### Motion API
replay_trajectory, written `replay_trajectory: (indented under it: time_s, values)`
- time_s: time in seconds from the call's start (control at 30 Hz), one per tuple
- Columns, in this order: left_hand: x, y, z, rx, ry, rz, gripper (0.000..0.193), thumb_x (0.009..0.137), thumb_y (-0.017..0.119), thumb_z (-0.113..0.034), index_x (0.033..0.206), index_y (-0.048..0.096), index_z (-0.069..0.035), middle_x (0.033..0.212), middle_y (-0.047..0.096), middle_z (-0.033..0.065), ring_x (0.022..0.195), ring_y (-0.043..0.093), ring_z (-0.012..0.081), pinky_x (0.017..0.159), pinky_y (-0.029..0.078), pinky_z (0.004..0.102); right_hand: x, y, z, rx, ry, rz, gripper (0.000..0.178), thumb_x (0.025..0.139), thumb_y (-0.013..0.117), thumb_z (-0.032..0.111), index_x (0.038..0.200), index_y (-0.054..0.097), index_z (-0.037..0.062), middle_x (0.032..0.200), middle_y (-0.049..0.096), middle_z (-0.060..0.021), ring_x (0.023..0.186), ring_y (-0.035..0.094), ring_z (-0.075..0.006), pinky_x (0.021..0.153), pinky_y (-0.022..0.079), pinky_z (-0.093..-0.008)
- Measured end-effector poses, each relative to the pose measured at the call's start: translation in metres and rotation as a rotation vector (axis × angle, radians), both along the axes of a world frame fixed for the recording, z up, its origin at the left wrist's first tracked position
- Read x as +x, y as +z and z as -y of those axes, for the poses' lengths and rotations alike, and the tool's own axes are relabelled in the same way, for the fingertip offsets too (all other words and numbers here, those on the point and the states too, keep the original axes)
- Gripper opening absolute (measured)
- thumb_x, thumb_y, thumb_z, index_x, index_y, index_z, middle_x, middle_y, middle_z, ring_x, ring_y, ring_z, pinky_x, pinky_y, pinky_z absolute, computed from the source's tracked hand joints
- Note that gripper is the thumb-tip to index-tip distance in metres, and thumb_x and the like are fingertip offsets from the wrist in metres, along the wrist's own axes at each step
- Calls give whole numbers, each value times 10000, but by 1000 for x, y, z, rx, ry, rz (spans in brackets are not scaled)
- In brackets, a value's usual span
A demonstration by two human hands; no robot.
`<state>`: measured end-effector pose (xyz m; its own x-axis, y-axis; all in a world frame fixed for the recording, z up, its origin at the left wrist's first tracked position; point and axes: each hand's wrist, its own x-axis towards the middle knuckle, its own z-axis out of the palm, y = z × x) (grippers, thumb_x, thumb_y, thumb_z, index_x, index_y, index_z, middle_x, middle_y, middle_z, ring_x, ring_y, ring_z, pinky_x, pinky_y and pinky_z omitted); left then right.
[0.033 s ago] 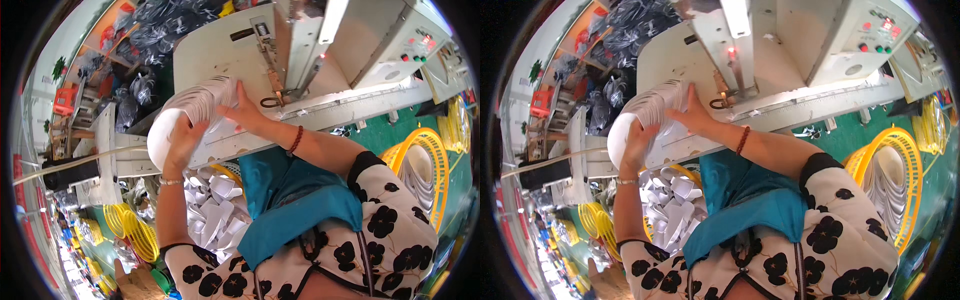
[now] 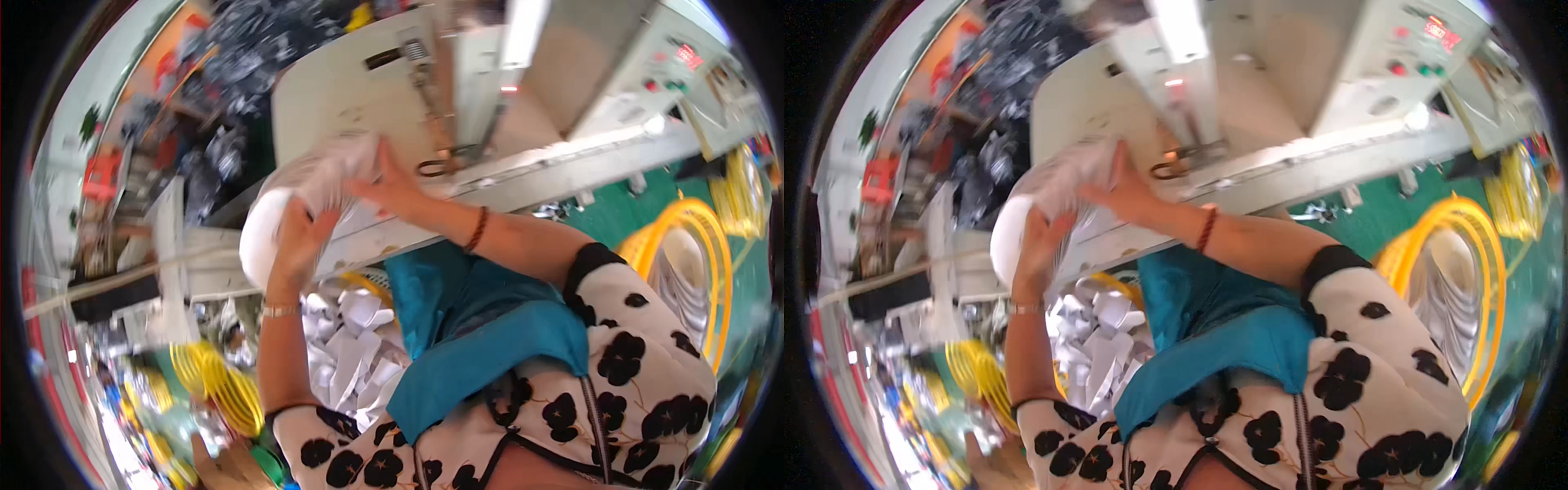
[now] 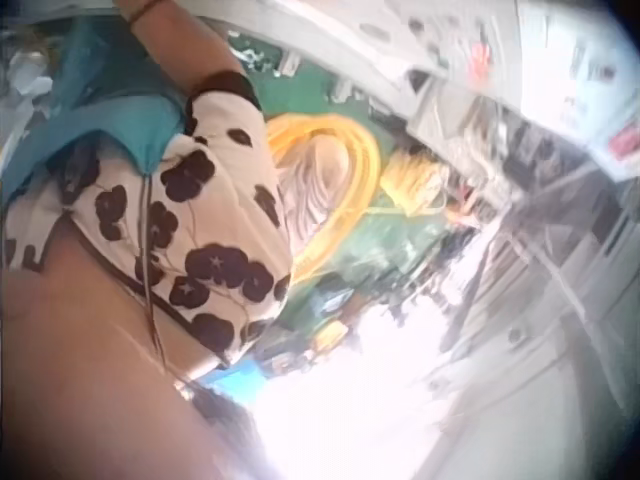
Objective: The person stitches together white shoe upper components using a post-bed industrial sewing machine.
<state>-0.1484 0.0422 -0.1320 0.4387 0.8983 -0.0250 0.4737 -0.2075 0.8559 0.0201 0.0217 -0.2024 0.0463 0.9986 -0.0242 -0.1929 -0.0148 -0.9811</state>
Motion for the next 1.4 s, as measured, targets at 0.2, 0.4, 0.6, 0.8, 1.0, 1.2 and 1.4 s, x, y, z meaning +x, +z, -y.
replay_trajectory:
  time_s: [0.2, 0.4, 0.6, 0.8, 1.0, 1.2, 1.4]
  values:
    - [-31, -26, 72, -80, 178, 239, 376, 863, 568, -85, 1172, 430, 77, 1132, 541, 183, 1034, 533, 217, 874, 450, 356, -11, 16, 37, 242, 120, 343, 1204, 719, 680, 518, 1354, -122, -116, 1440, 35, -316, 1363, 90, -375, 1111, 114, -398]
    - [-61, -53, 77, -94, 161, -415, 519, 826, 609, -132, 1191, 322, 98, 1222, 447, 228, 1165, 454, 262, 938, 413, 381, 10, 11, 92, 252, 35, 116, 1323, 631, 741, 551, 1351, -158, -101, 1442, 54, -304, 1363, 130, -340, 1103, 145, -350]
    - [34, 26, 155, 688, -425, -1103, 649, 788, 486, -516, 1035, 556, 80, 847, 597, 247, 771, 568, 390, 731, 424, 456, 37, 12, 136, 326, -41, 40, 1371, 577, 789, 527, 1359, -158, -83, 1424, 112, -296, 1347, 169, -318, 1095, 147, -320]
    - [50, 24, 181, 834, -443, -854, 570, 729, 601, -417, 973, 522, 92, 874, 547, 233, 803, 533, 381, 767, 406, 474, 65, 33, 189, 307, -136, -211, 1342, 579, 797, 507, 1372, -110, -82, 1419, 143, -289, 1342, 183, -305, 1091, 159, -311]
    - [120, 32, 184, 554, -682, -531, 505, 733, 640, -257, 1090, 543, 87, 1133, 526, 297, 1111, 452, 454, 971, 337, 455, 122, 41, 243, 107, -410, -56, 1203, 657, 791, 390, 1417, -63, 15, 1363, 263, -213, 1282, 284, -267, 1021, 315, -344]
    - [214, 32, 199, 594, -1098, -144, 586, 720, 634, -248, 1208, 483, 38, 1202, 501, 259, 1126, 458, 430, 992, 322, 453, 169, 41, 309, 95, -658, -292, 1007, 699, 739, 275, 1416, 57, 87, 1157, 474, -169, 932, 556, -207, 583, 522, -291]
    - [271, 25, 212, 626, -1390, 59, 591, 698, 633, -165, 1220, 447, 41, 1188, 488, 263, 1109, 462, 421, 968, 353, 458, 187, 26, 345, 76, -833, -455, 728, 745, 675, 235, 1333, 260, 124, 1063, 539, -89, 826, 605, -167, 554, 528, -276]
